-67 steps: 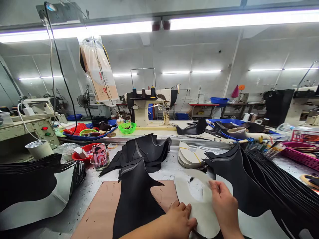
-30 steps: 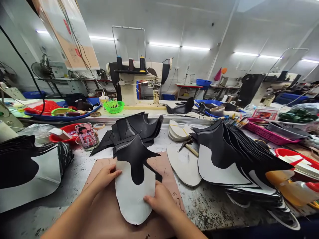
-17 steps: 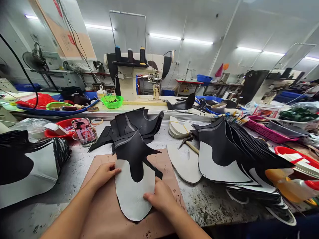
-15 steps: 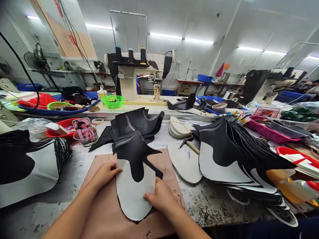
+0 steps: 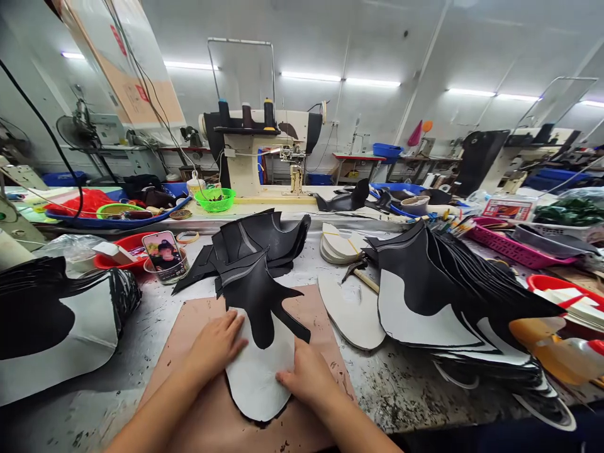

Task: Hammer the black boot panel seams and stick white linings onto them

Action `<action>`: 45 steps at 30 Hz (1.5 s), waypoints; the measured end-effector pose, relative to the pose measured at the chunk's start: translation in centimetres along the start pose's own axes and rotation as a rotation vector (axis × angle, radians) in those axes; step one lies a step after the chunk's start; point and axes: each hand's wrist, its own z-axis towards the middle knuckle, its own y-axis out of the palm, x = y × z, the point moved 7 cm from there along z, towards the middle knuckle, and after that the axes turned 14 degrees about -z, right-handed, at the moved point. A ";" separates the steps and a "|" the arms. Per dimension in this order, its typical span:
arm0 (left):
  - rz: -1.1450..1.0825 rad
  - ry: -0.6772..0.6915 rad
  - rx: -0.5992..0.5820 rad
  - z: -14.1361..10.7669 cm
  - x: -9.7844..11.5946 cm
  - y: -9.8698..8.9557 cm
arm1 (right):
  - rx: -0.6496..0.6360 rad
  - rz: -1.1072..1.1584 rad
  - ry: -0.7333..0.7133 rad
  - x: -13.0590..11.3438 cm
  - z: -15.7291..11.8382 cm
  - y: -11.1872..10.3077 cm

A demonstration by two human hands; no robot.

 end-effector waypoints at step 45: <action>0.152 0.047 0.108 -2.9 1.7 5.2 | 0.207 -0.774 -0.289 -4.8 3.9 0.0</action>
